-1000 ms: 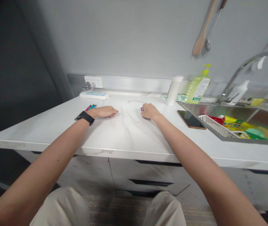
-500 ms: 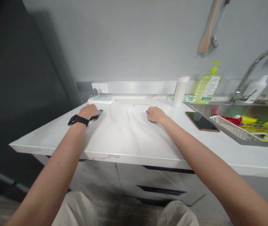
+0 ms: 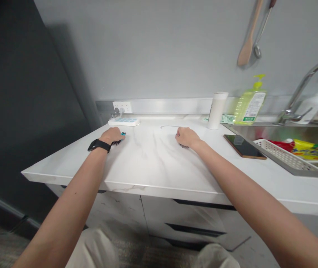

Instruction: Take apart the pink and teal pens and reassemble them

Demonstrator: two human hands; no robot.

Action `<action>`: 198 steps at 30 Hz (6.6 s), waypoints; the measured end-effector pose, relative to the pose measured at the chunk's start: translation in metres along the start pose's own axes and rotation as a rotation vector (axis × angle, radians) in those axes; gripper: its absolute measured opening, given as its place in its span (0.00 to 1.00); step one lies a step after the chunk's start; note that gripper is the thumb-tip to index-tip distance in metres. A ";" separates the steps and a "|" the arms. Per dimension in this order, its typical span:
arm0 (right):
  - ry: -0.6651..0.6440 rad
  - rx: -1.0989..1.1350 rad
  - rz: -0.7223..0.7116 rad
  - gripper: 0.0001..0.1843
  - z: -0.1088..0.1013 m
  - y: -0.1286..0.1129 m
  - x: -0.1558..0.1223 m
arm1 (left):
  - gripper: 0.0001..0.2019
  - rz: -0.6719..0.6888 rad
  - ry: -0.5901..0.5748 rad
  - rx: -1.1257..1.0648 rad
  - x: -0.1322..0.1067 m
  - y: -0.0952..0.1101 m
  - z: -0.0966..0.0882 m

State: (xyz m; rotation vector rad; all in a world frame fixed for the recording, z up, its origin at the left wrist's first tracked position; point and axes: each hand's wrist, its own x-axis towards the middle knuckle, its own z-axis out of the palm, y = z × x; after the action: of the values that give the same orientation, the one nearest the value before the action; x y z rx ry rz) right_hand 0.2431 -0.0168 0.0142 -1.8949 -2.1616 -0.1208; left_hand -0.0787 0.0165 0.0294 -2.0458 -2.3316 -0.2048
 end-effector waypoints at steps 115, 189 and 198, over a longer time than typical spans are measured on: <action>-0.029 1.543 0.042 0.18 0.006 -0.018 0.002 | 0.16 0.627 -0.207 -1.095 -0.029 0.067 0.003; 0.185 0.542 -0.261 0.15 0.032 -0.008 0.012 | 0.11 0.663 -0.081 -0.518 -0.007 0.058 0.021; 0.195 0.534 -0.359 0.10 0.033 -0.021 0.007 | 0.11 0.821 -0.041 -0.768 -0.017 0.074 0.019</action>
State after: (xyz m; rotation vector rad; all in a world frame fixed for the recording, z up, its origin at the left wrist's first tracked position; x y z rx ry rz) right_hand 0.2166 -0.0053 -0.0134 -1.1520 -2.1046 0.1808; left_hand -0.0024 0.0116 0.0144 -3.1314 -1.2970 -1.1330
